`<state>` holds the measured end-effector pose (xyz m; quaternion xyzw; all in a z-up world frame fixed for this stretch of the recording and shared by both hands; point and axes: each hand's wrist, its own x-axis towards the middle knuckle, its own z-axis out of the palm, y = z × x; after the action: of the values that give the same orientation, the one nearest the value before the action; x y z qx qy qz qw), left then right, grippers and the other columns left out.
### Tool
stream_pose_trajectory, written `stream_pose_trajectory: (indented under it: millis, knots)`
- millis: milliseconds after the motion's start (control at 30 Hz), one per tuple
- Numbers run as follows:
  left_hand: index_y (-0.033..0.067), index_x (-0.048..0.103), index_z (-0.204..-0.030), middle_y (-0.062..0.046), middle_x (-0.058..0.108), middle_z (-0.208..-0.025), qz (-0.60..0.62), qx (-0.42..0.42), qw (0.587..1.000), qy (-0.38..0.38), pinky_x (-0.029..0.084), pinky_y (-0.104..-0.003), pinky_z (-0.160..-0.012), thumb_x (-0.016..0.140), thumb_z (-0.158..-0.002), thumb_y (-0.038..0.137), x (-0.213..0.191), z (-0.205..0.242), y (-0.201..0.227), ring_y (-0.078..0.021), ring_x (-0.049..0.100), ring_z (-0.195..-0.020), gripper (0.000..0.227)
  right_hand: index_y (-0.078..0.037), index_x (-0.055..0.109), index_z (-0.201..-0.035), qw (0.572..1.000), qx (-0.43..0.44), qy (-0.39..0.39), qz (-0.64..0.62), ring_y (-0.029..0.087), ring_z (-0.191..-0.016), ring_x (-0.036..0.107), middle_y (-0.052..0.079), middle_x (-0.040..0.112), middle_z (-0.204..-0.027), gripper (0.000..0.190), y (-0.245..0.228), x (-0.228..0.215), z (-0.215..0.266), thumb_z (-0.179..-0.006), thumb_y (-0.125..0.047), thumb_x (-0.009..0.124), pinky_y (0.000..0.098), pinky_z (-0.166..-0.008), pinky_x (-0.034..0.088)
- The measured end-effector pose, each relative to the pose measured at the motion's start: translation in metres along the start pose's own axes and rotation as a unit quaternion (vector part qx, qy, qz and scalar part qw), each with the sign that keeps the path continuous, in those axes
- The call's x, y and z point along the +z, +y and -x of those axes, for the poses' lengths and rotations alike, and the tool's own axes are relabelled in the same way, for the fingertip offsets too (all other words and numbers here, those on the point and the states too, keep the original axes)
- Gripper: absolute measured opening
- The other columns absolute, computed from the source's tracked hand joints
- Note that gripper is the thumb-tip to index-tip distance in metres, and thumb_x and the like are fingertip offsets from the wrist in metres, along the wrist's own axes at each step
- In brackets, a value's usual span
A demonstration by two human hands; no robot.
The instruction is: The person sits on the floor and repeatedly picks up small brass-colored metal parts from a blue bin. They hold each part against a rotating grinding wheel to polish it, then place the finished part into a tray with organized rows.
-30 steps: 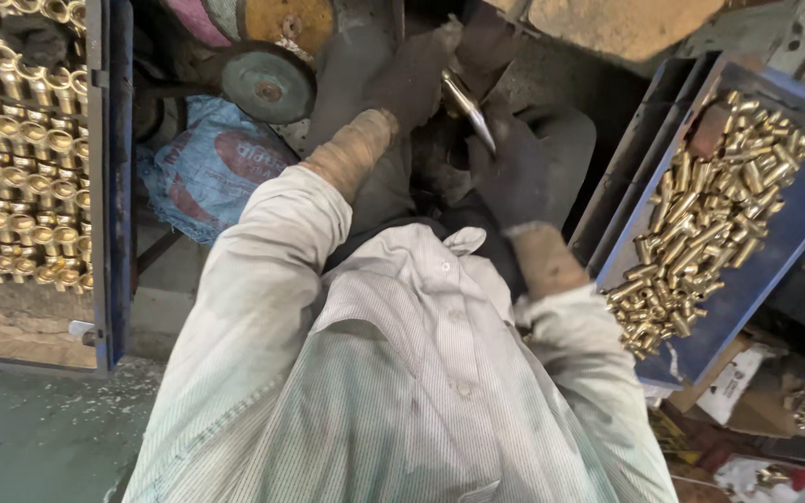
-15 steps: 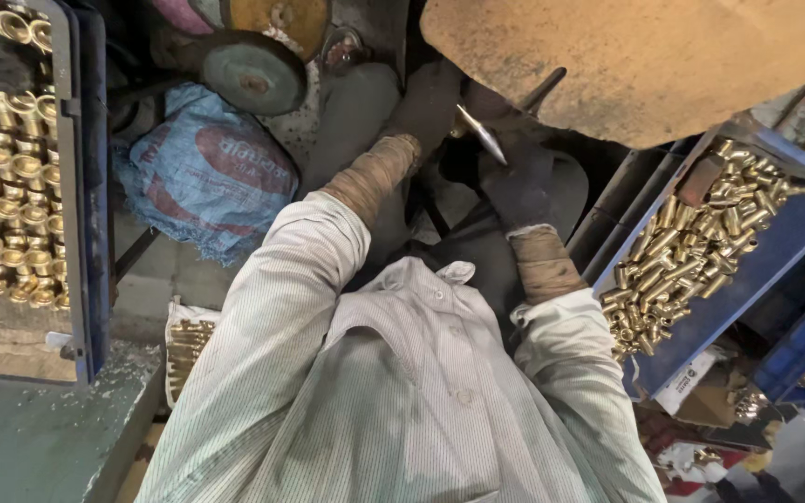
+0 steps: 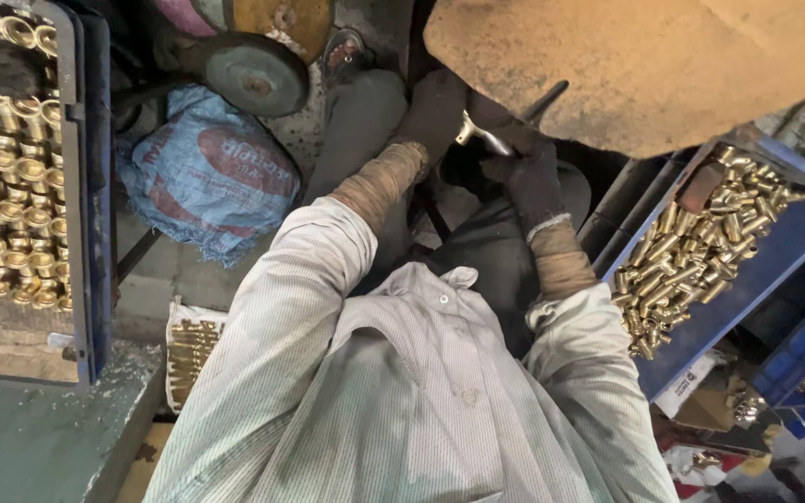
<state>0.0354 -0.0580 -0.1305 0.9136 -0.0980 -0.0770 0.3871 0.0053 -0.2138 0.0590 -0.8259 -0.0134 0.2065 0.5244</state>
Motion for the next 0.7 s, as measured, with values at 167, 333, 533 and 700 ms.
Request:
stream_pose_trajectory:
  millis: [167, 333, 533, 700]
  knots:
    - [-0.0006, 0.059, -0.117, -0.026, 0.064, -0.117, 0.133, -0.111, 0.984, -0.033, 0.047, -0.05, -0.093, 0.052, -0.087, 0.027, -0.05, -0.004, 0.031, -0.0447, 0.059, -0.11, 0.041, -0.006, 0.068, -0.114, 0.967, 0.21, 0.062, -0.134, 0.02, -0.071, 0.062, 0.008, 0.07, -0.091, 0.04, 0.013, -0.004, 0.008, -0.076, -0.005, 0.078, 0.0322, -0.059, 0.048]
    - [0.0034, 0.064, -0.113, -0.023, 0.072, -0.115, 0.203, -0.196, 0.956, -0.079, 0.05, -0.049, -0.096, 0.021, -0.111, 0.049, -0.112, 0.025, 0.071, -0.0397, 0.065, -0.112, 0.063, -0.011, 0.077, -0.12, 0.984, 0.027, -0.083, 0.157, 0.01, -0.074, 0.063, 0.002, 0.073, -0.091, 0.025, -0.023, -0.022, 0.055, -0.101, -0.021, 0.066, 0.0265, -0.062, 0.047]
    - [0.0049, 0.066, -0.112, -0.011, 0.067, -0.111, 0.085, 0.229, 0.965, 0.093, 0.056, -0.037, -0.083, 0.047, -0.112, 0.016, -0.187, 0.088, 0.088, -0.0253, 0.067, -0.103, 0.022, -0.002, 0.06, -0.136, 0.943, -0.206, 0.075, 0.249, 0.025, -0.082, 0.068, 0.015, 0.07, -0.097, 0.054, -0.12, 0.037, 0.152, -0.089, -0.02, 0.079, 0.0366, -0.075, 0.054]
    - [0.0013, 0.062, -0.114, -0.011, 0.065, -0.106, 0.612, 0.151, 0.764, -0.141, 0.054, -0.033, -0.081, 0.055, -0.105, 0.003, -0.203, 0.082, 0.138, -0.0233, 0.065, -0.098, 0.011, 0.011, 0.038, -0.15, 0.987, -0.077, 0.047, 0.134, 0.02, -0.069, 0.064, 0.011, 0.061, -0.084, 0.084, -0.166, 0.077, 0.201, -0.083, -0.014, 0.084, 0.0333, -0.061, 0.054]
